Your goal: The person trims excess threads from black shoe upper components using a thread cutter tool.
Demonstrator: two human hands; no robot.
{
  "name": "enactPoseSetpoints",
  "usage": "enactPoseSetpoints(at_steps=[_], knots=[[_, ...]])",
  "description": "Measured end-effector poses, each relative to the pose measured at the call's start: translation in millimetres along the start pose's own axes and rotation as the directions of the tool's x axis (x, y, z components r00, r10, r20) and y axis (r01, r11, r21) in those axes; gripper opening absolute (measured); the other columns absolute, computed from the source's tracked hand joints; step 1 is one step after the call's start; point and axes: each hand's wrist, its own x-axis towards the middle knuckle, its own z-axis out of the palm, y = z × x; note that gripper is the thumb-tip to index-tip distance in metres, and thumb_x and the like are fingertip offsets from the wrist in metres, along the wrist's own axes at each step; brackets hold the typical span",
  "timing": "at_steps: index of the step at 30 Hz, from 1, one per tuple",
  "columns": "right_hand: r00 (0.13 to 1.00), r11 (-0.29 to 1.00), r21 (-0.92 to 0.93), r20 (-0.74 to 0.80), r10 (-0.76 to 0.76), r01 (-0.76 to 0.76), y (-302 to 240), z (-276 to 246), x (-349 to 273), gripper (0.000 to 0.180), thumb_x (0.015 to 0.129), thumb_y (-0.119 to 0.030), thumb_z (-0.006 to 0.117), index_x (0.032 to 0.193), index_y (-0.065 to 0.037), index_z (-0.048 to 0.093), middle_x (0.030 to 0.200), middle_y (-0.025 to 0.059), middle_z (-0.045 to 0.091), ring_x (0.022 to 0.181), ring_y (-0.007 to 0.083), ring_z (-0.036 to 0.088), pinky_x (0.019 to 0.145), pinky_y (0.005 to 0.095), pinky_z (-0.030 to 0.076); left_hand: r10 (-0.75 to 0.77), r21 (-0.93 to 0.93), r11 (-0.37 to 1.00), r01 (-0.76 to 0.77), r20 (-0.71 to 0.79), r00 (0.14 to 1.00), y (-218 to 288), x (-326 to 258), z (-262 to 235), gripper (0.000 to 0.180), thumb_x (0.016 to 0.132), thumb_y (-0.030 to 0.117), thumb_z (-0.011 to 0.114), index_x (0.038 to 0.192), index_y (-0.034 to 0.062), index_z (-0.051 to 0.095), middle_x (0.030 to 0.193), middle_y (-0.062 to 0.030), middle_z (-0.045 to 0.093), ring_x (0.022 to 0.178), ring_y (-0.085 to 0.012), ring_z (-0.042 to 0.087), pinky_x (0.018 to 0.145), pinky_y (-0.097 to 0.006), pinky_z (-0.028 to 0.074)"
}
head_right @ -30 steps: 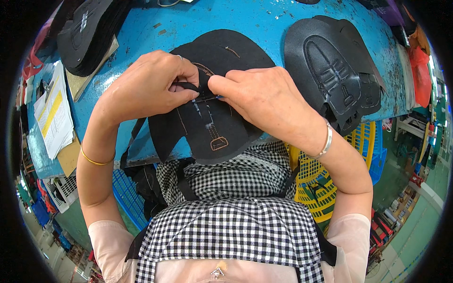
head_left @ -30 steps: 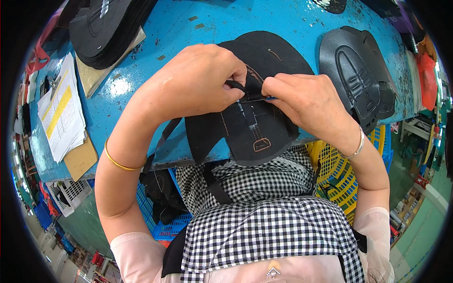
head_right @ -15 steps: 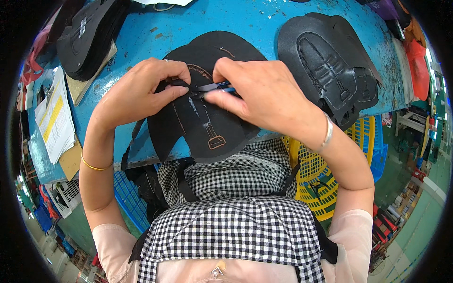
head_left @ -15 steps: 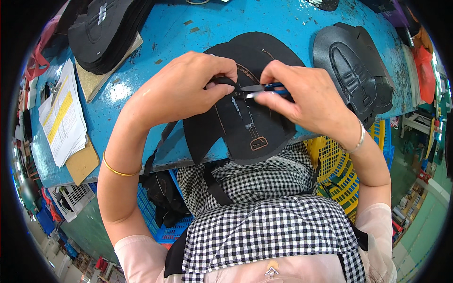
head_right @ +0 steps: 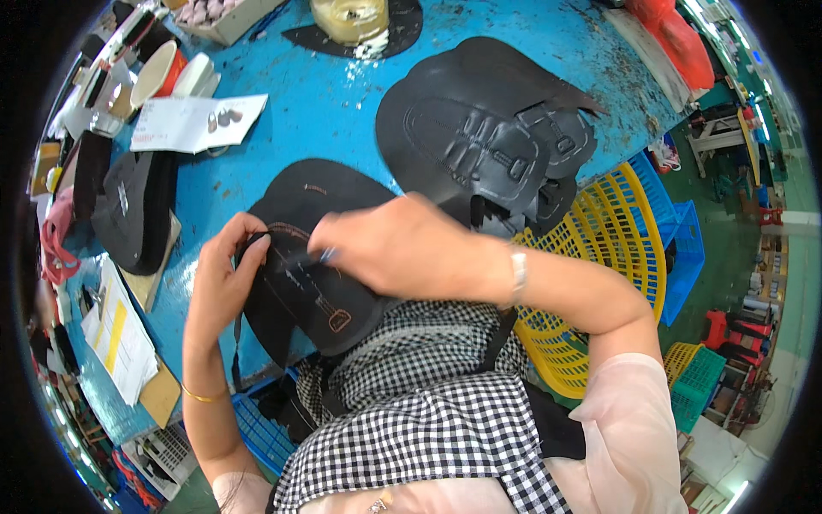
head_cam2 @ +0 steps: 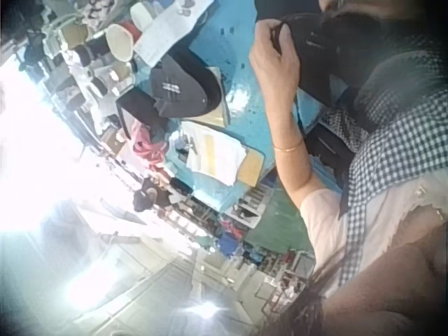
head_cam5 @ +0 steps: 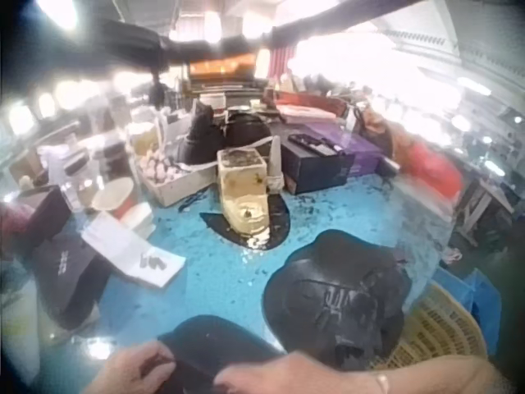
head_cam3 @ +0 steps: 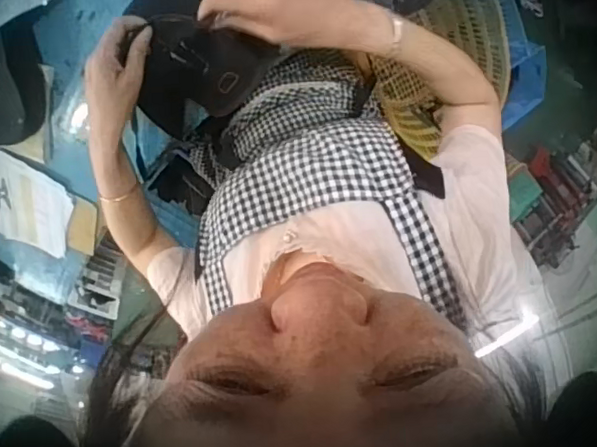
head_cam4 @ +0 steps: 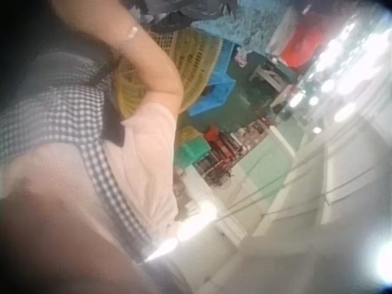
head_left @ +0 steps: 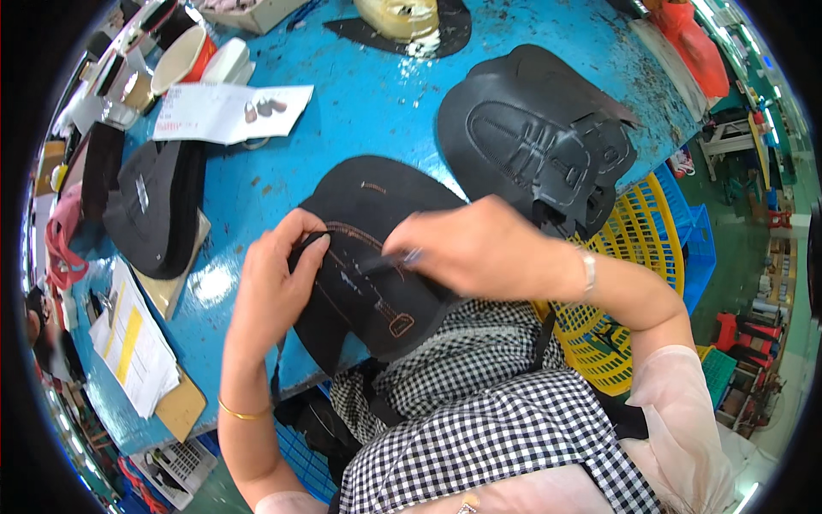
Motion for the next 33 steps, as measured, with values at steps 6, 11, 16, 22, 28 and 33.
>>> enactPoseSetpoints(at_steps=[6,11,16,22,28,33], knots=[[0.924,0.773,-0.514,-0.288,0.253,-0.372,66.6,-103.8,-32.7,0.063,0.072,-0.046,0.077,0.116,-0.007,0.054,0.11,0.011,0.062,0.1,0.0322,0.063,0.085,0.0415,0.051,0.256,0.05,0.967,-0.252,-0.103,0.961,47.8,-5.4,29.9,0.014,0.08,0.001,0.068,0.091,0.0033,0.061,0.083,-0.0111,0.062,0.079,-0.0301,0.059,0.073,-0.037,0.046],[0.852,0.712,-0.481,-0.389,0.35,-0.511,88.6,-95.1,-31.3,0.067,0.07,-0.057,0.076,0.114,-0.011,0.055,0.109,0.0088,0.063,0.097,0.0329,0.064,0.081,0.0427,0.052,0.403,0.032,0.915,-0.402,-0.01,0.915,64.9,8.3,48.8,0.017,0.078,0.0,0.069,0.092,0.0047,0.061,0.083,-0.0099,0.063,0.081,-0.0297,0.06,0.077,-0.038,0.046],[0.809,0.691,-0.424,-0.344,0.476,-0.586,105.4,-102.1,-27.6,0.054,0.079,-0.054,0.07,0.113,-0.014,0.057,0.109,0.0078,0.064,0.094,0.0319,0.065,0.078,0.0411,0.053,0.303,-0.08,0.948,-0.307,-0.061,0.951,65.9,-2.9,36.3,0.012,0.081,-0.002,0.068,0.091,0.0029,0.062,0.078,-0.0088,0.061,0.069,-0.0226,0.058,0.066,-0.032,0.046],[0.845,0.652,-0.539,-0.379,0.377,-0.532,89.3,-92.3,-28.4,0.05,0.085,-0.048,0.066,0.119,-0.014,0.053,0.113,0.008,0.062,0.102,0.0321,0.063,0.084,0.0424,0.051,-0.166,-0.633,0.774,0.007,-0.193,0.967,34.1,-48.2,10.4,0.006,0.087,-0.003,0.06,0.092,0.0,0.059,0.075,0.0044,0.053,0.063,-0.0011,0.043,0.055,-0.017,0.031],[0.873,0.744,-0.466,-0.347,0.343,-0.478,113.4,-101.3,-34.1,0.042,0.09,-0.042,0.063,0.119,-0.013,0.054,0.112,0.0082,0.063,0.099,0.0312,0.064,0.082,0.0417,0.052,-0.307,-0.792,0.589,-0.159,-0.402,0.863,-24.9,-101.8,-1.1,0.006,0.091,0.004,0.056,0.097,0.0025,0.054,0.066,0.0033,0.041,0.057,-0.0052,0.033,0.053,-0.023,0.027],[0.873,0.641,-0.596,-0.381,0.304,-0.484,90.9,-88.2,-25.9,0.046,0.09,-0.044,0.061,0.122,-0.012,0.054,0.116,0.0097,0.063,0.106,0.0325,0.062,0.088,0.042,0.05,-0.39,-0.836,0.469,-0.283,-0.484,0.784,-59.8,-143.7,-9.3,0.007,0.093,0.01,0.053,0.096,0.0029,0.053,0.066,0.003,0.034,0.059,-0.008,0.033,0.056,-0.025,0.029]])
